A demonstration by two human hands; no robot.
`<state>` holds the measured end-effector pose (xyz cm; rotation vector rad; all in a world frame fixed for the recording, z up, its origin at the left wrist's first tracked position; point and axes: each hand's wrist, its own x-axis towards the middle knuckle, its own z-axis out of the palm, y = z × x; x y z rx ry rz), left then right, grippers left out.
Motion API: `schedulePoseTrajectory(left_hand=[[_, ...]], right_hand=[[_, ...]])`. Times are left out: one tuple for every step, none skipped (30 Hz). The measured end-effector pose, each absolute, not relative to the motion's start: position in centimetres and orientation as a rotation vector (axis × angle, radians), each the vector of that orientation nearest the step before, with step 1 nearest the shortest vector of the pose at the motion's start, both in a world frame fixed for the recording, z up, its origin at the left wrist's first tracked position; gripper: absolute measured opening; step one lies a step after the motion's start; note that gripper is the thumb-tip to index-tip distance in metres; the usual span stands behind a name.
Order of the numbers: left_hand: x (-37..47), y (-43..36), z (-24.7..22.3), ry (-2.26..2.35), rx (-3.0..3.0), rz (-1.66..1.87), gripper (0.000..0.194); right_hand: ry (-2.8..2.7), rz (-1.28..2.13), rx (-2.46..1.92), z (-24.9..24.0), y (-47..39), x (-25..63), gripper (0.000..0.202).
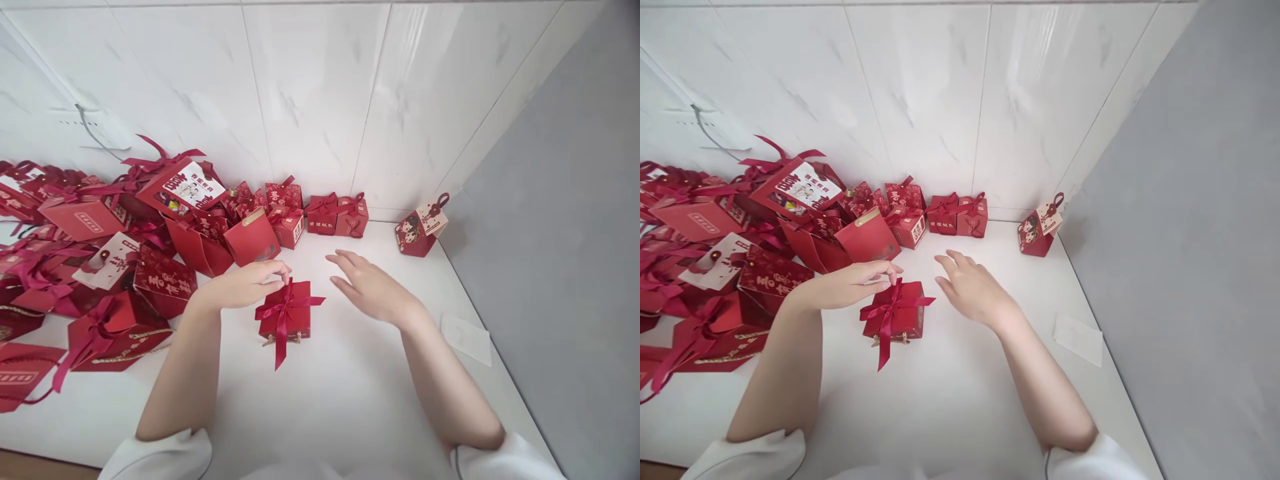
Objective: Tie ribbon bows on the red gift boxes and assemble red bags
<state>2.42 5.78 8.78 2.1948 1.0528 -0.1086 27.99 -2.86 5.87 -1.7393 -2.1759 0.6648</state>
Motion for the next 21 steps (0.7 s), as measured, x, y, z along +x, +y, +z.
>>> schedulePoseTrajectory(left_hand=[[2.3, 5.8, 8.7, 1.059, 2.188, -0.135, 0.049], [2.1, 5.8, 8.5, 1.074, 2.184, -0.149, 0.052], [2.0, 5.8, 8.4, 1.094, 2.187, -0.155, 0.058], [1.9, 5.7, 8.2, 1.116, 2.194, -0.16, 0.069], [1.8, 5.7, 8.0, 1.141, 2.199, -0.172, 0.084], [1.7, 5.6, 7.7, 1.168, 2.2, -0.195, 0.099], [1.7, 5.6, 7.5, 1.193, 2.196, -0.222, 0.109], [1.6, 5.7, 7.3, 1.212, 2.183, -0.249, 0.114], [1.6, 5.8, 7.1, 1.222, 2.165, -0.263, 0.114], [1.6, 6.0, 7.0, 1.216, 2.146, -0.261, 0.11], [1.6, 6.3, 6.9, 1.192, 2.134, -0.244, 0.104], [1.5, 6.5, 6.9, 1.159, 2.134, -0.214, 0.096], [1.5, 6.8, 6.9, 1.126, 2.143, -0.178, 0.088], [1.5, 7.0, 7.0, 1.097, 2.159, -0.14, 0.08], [1.4, 7.2, 7.0, 1.075, 2.177, -0.103, 0.073], [1.3, 7.4, 7.1, 1.055, 2.188, -0.069, 0.067], [1.3, 7.4, 7.1, 1.03, 2.188, -0.041, 0.062], [1.3, 7.5, 7.1, 0.994, 2.177, -0.017, 0.059], [1.3, 7.4, 7.1, 0.951, 2.156, 0.004, 0.057], [1.4, 7.4, 7.1, 0.908, 2.131, 0.02, 0.056], [1.5, 7.3, 7.1, 0.869, 2.105, 0.031, 0.055]], right_hand=[[-2.182, 0.677, -1.776, 5.8, -2.7, 28.5, 0.05], [-2.195, 0.709, -1.799, 5.6, -2.4, 28.8, 0.047], [-2.211, 0.746, -1.806, 5.2, -2.0, 28.9, 0.045], [-2.227, 0.777, -1.794, 4.9, -1.6, 28.8, 0.043], [-2.245, 0.796, -1.765, 4.5, -1.3, 28.5, 0.041], [-2.263, 0.82, -1.724, 4.1, -0.9, 28.1, 0.04], [-2.276, 0.858, -1.68, 3.9, -0.6, 27.8, 0.039], [-2.292, 0.919, -1.635, 3.8, -0.5, 27.4, 0.037], [-2.318, 1.004, -1.585, 3.8, -0.4, 27.2, 0.034], [-2.351, 1.103, -1.529, 4.0, -0.5, 27.1, 0.03], [-2.386, 1.194, -1.473, 4.4, -0.7, 27.2, 0.025], [-2.419, 1.263, -1.427, 4.8, -0.9, 27.3, 0.021], [-2.445, 1.302, -1.402, 5.2, -1.3, 27.6, 0.019], [-2.46, 1.312, -1.404, 5.6, -1.6, 27.9, 0.019], [-2.459, 1.297, -1.426, 6.0, -1.9, 28.2, 0.019], [-2.448, 1.266, -1.46, 6.2, -2.1, 28.5, 0.02], [-2.43, 1.226, -1.496, 6.3, -2.2, 28.6, 0.022], [-2.414, 1.171, -1.533, 6.3, -2.2, 28.6, 0.024], [-2.41, 1.094, -1.577, 6.2, -2.2, 28.5, 0.027], [-2.423, 0.996, -1.641, 6.1, -2.1, 28.3, 0.03], [-2.452, 0.894, -1.721, 6.0, -2.1, 28.0, 0.032]])
